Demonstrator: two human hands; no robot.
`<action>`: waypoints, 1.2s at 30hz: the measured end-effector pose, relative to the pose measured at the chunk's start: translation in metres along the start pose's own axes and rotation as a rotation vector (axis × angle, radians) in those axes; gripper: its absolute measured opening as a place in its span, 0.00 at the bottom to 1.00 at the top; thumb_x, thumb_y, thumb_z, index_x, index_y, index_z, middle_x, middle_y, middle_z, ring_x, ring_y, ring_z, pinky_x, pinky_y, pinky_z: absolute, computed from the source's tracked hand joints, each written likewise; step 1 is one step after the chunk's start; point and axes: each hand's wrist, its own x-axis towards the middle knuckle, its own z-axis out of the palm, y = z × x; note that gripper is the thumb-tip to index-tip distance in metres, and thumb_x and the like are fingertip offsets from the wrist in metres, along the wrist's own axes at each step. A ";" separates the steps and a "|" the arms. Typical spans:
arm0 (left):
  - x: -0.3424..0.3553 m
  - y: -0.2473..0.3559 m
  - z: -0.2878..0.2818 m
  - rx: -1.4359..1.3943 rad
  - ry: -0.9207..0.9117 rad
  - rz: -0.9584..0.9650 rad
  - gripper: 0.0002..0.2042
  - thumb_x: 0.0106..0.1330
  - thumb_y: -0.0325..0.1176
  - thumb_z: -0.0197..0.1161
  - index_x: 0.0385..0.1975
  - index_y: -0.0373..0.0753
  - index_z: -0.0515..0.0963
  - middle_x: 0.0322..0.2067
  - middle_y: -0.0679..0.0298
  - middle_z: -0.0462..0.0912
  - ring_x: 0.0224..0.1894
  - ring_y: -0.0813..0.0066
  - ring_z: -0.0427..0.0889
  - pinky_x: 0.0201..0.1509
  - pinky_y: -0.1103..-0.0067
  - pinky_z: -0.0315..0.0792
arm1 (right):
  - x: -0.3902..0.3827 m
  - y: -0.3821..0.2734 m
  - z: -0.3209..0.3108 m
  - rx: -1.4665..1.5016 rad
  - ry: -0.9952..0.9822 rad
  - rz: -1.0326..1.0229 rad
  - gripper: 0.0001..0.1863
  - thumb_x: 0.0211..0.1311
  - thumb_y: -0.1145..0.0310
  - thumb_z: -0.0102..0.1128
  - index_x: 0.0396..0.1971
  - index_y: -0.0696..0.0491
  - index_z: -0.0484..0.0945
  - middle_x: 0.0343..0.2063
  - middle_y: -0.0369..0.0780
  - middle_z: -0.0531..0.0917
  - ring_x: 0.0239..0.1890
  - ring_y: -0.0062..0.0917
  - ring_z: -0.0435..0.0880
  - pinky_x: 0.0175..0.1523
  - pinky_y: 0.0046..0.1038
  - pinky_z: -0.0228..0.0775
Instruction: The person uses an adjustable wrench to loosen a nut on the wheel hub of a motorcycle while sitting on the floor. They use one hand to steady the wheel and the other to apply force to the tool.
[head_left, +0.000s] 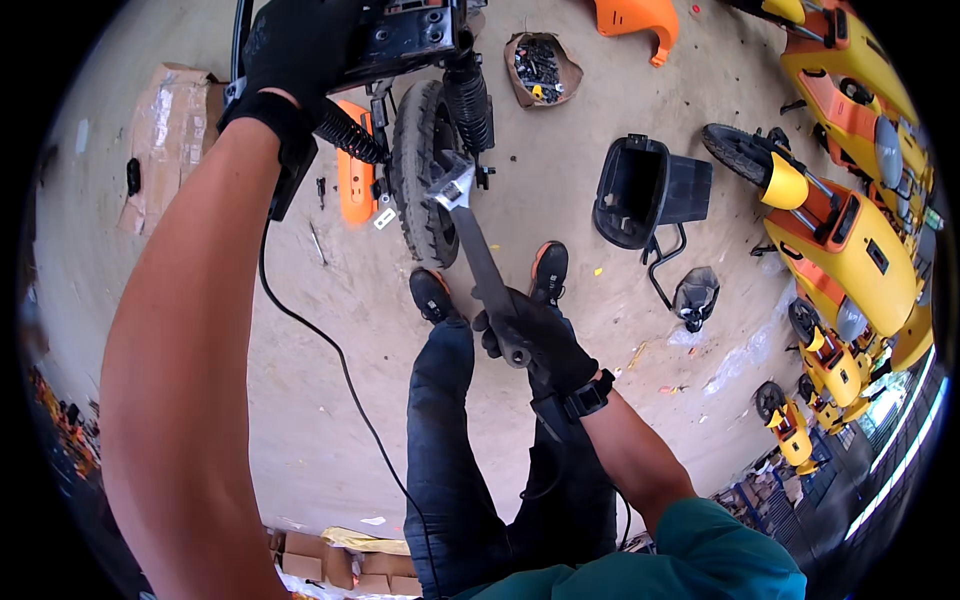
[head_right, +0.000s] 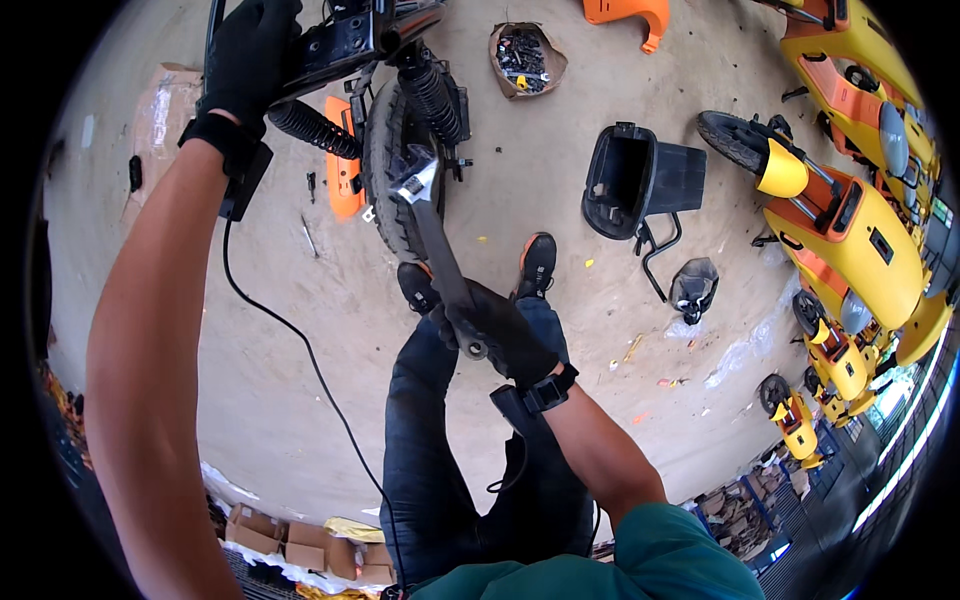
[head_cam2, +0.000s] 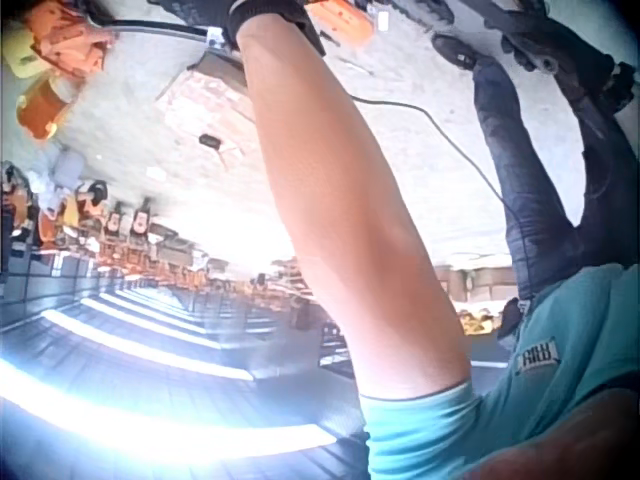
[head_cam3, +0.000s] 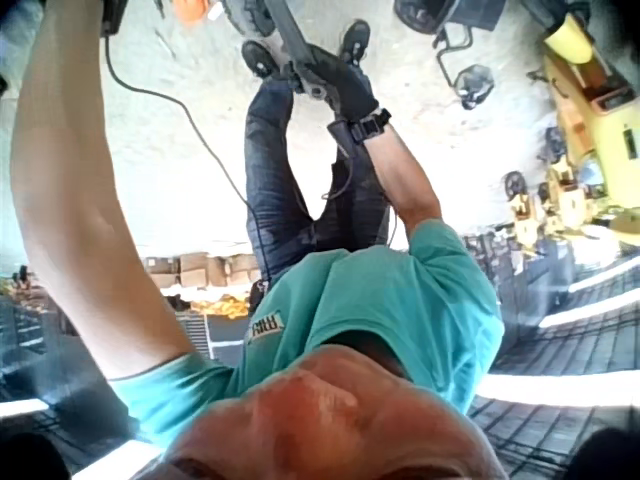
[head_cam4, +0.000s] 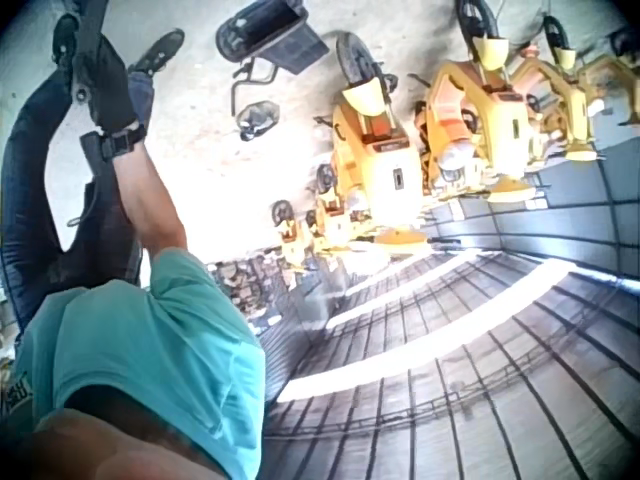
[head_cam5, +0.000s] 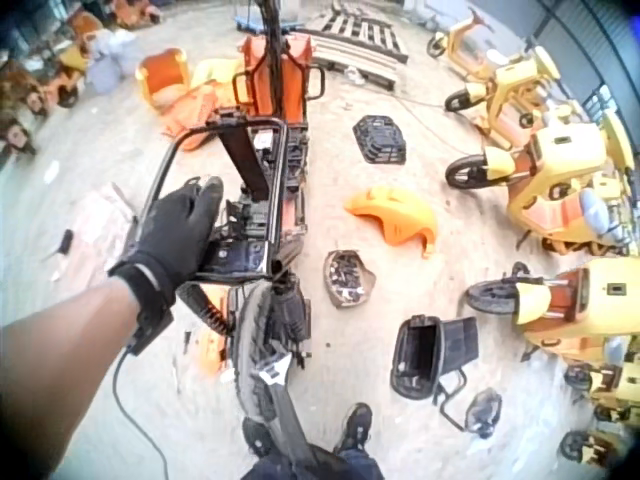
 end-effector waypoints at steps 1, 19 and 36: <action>-0.004 0.013 -0.004 -0.227 -0.071 -0.055 0.19 0.68 0.47 0.53 0.35 0.34 0.78 0.32 0.45 0.81 0.37 0.47 0.80 0.43 0.61 0.70 | -0.011 0.003 -0.005 0.000 0.065 -0.013 0.24 0.68 0.61 0.57 0.58 0.56 0.67 0.38 0.37 0.79 0.36 0.18 0.78 0.41 0.22 0.72; -0.359 0.046 0.043 -1.595 -0.424 -1.246 0.14 0.75 0.38 0.49 0.46 0.33 0.71 0.31 0.58 0.80 0.36 0.67 0.81 0.46 0.74 0.74 | -0.068 0.014 -0.049 -0.711 -0.231 0.025 0.24 0.71 0.60 0.52 0.60 0.58 0.68 0.41 0.38 0.80 0.39 0.19 0.79 0.47 0.23 0.72; -0.500 0.128 0.164 -1.457 -0.327 -1.633 0.15 0.75 0.40 0.49 0.47 0.33 0.70 0.32 0.59 0.79 0.39 0.68 0.81 0.53 0.71 0.76 | 0.086 -0.124 -0.496 -1.614 0.941 0.037 0.27 0.55 0.49 0.63 0.33 0.64 0.82 0.29 0.54 0.84 0.38 0.48 0.84 0.43 0.42 0.75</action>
